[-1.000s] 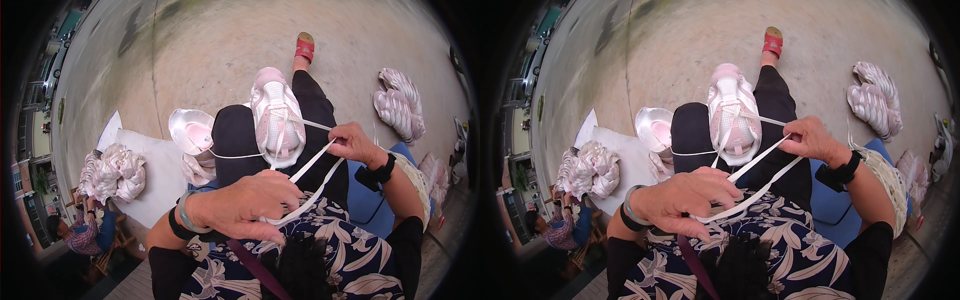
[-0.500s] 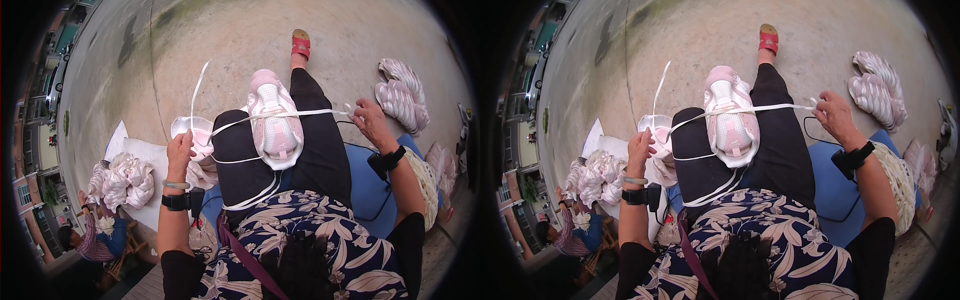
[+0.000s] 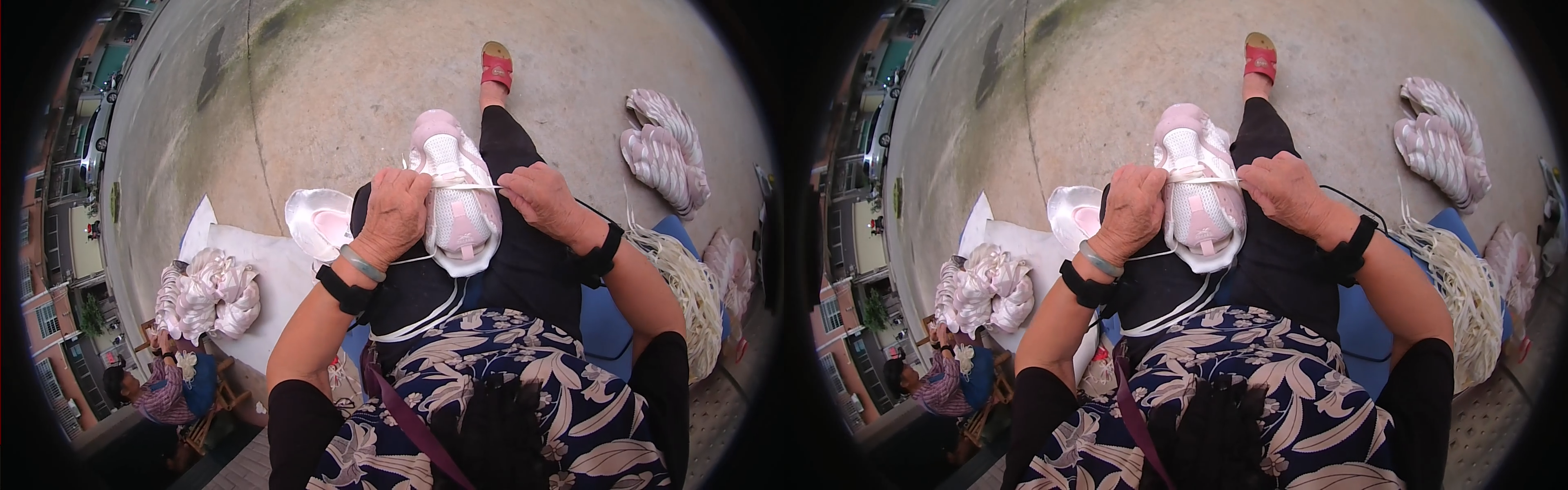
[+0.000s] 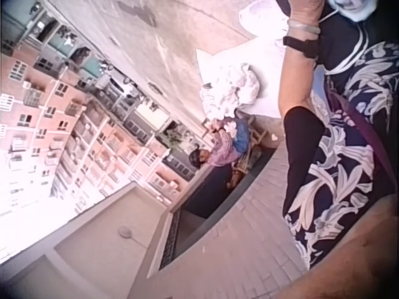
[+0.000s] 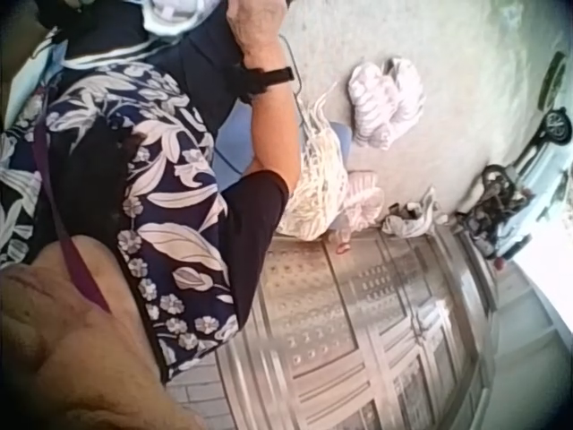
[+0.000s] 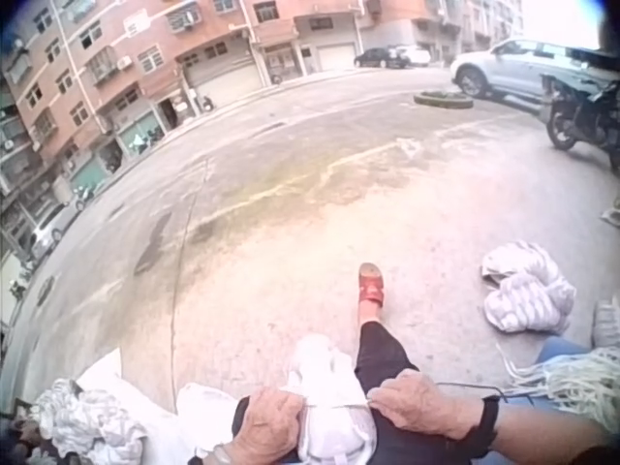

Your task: Lacing a pink and white shoe upper in a manual assembly area.

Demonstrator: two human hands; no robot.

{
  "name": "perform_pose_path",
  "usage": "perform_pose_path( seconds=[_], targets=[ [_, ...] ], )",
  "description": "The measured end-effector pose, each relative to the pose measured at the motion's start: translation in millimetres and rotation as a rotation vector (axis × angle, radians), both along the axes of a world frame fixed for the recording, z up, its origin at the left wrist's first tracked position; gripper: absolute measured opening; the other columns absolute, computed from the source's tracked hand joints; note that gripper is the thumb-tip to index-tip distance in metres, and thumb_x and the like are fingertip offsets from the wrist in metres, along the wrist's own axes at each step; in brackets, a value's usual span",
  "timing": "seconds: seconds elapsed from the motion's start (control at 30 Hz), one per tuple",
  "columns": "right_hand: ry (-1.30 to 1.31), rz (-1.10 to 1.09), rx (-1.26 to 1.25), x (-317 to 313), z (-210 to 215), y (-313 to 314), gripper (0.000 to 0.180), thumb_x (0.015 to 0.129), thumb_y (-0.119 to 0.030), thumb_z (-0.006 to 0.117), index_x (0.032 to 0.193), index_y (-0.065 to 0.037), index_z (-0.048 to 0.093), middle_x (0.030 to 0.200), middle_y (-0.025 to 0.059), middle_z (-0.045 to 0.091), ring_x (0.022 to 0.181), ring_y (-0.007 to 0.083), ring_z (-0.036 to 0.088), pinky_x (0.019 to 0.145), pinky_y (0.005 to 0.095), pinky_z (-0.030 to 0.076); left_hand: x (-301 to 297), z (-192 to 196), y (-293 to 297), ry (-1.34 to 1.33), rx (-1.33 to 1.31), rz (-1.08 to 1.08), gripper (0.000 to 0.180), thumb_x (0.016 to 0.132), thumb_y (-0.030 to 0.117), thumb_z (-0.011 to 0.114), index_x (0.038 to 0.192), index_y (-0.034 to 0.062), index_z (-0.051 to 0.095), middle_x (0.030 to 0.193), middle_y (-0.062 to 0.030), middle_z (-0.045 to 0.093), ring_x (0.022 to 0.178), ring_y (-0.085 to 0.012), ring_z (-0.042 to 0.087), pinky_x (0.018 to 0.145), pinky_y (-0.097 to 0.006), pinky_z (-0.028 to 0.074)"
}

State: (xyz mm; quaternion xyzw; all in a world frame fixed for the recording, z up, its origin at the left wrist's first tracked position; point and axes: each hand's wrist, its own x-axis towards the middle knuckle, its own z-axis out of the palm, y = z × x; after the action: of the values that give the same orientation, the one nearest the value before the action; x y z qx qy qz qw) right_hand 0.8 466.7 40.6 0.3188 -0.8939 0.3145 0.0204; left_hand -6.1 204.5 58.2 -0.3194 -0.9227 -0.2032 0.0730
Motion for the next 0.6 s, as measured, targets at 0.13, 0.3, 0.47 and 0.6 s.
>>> perform_pose_path(
  seconds=[0.13, 0.3, 0.47, 0.6],
  targets=[
    [-0.067, -0.039, -0.026, 3, 8, 13, 0.011, 0.078, -0.010, 0.062, 0.087, -0.007, 0.057, 0.075, 0.0088, 0.058, 0.070, 0.0282, 0.058, 0.061, 0.0367, 0.045, -4, 0, -4, -0.158, 0.165, -0.021, 0.012, 0.071, 0.003, 0.052, 0.082, 0.0029, 0.050, 0.077, -0.0128, 0.050, 0.075, -0.0326, 0.050, 0.072, -0.043, 0.040],
    [-0.101, -0.037, -0.166, 8, 11, 16, 0.008, 0.080, -0.011, 0.063, 0.083, -0.005, 0.058, 0.071, 0.0107, 0.060, 0.065, 0.0314, 0.059, 0.054, 0.0380, 0.046, -5, 1, -4, -0.226, 0.124, 0.011, 0.010, 0.071, 0.002, 0.051, 0.081, 0.0023, 0.048, 0.075, -0.0144, 0.050, 0.070, -0.0346, 0.050, 0.067, -0.042, 0.040],
    [-0.162, -0.086, -0.198, 10, 19, 23, 0.006, 0.080, -0.011, 0.062, 0.082, -0.005, 0.059, 0.070, 0.0117, 0.059, 0.065, 0.0311, 0.059, 0.056, 0.0372, 0.046, -2, 21, -5, -0.508, 0.334, 0.181, 0.010, 0.074, 0.003, 0.051, 0.084, 0.0027, 0.048, 0.068, -0.0159, 0.054, 0.060, -0.0335, 0.053, 0.058, -0.037, 0.043],
    [-0.201, -0.122, -0.177, 12, 21, 35, 0.005, 0.081, -0.011, 0.061, 0.081, -0.006, 0.059, 0.068, 0.0121, 0.057, 0.064, 0.0313, 0.058, 0.055, 0.0373, 0.045, 4, 41, -7, -0.688, 0.326, 0.081, 0.015, 0.079, 0.002, 0.052, 0.094, 0.0024, 0.050, 0.062, -0.0058, 0.050, 0.057, -0.0165, 0.048, 0.054, -0.027, 0.039]
  ],
)
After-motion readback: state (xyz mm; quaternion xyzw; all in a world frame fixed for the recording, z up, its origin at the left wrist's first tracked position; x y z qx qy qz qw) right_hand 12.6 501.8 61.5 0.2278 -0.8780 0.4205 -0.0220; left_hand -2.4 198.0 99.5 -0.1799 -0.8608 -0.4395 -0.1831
